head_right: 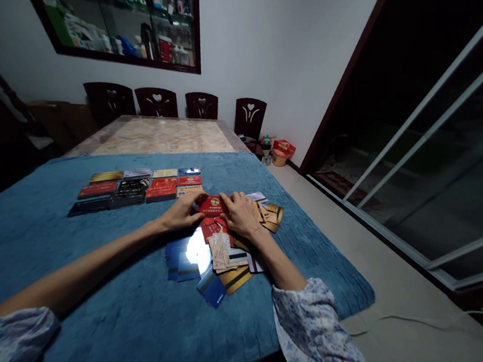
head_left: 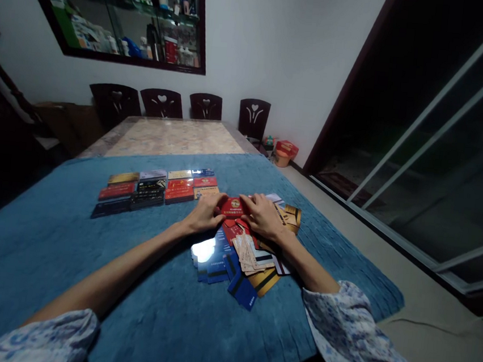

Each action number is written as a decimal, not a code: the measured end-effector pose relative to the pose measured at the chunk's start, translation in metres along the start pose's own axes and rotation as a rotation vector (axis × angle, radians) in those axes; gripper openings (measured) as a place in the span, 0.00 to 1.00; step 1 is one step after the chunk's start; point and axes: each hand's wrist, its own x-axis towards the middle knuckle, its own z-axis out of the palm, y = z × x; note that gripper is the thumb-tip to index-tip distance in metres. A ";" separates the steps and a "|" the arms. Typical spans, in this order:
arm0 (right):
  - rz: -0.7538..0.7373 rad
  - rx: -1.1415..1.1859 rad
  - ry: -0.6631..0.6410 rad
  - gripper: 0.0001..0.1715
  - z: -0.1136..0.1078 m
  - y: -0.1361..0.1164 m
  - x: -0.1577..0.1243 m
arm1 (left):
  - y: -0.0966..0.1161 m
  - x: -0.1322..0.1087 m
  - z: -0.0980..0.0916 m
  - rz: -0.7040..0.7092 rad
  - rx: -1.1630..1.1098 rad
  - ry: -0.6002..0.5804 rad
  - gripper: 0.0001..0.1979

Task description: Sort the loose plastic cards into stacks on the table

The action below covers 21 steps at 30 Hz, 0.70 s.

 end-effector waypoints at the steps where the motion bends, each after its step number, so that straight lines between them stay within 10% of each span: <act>1: -0.003 -0.006 -0.002 0.34 -0.001 0.000 0.000 | 0.000 0.000 -0.001 0.002 0.001 -0.002 0.24; 21: -0.052 0.000 -0.188 0.32 -0.019 0.004 0.031 | 0.010 0.005 -0.031 -0.106 0.270 -0.131 0.22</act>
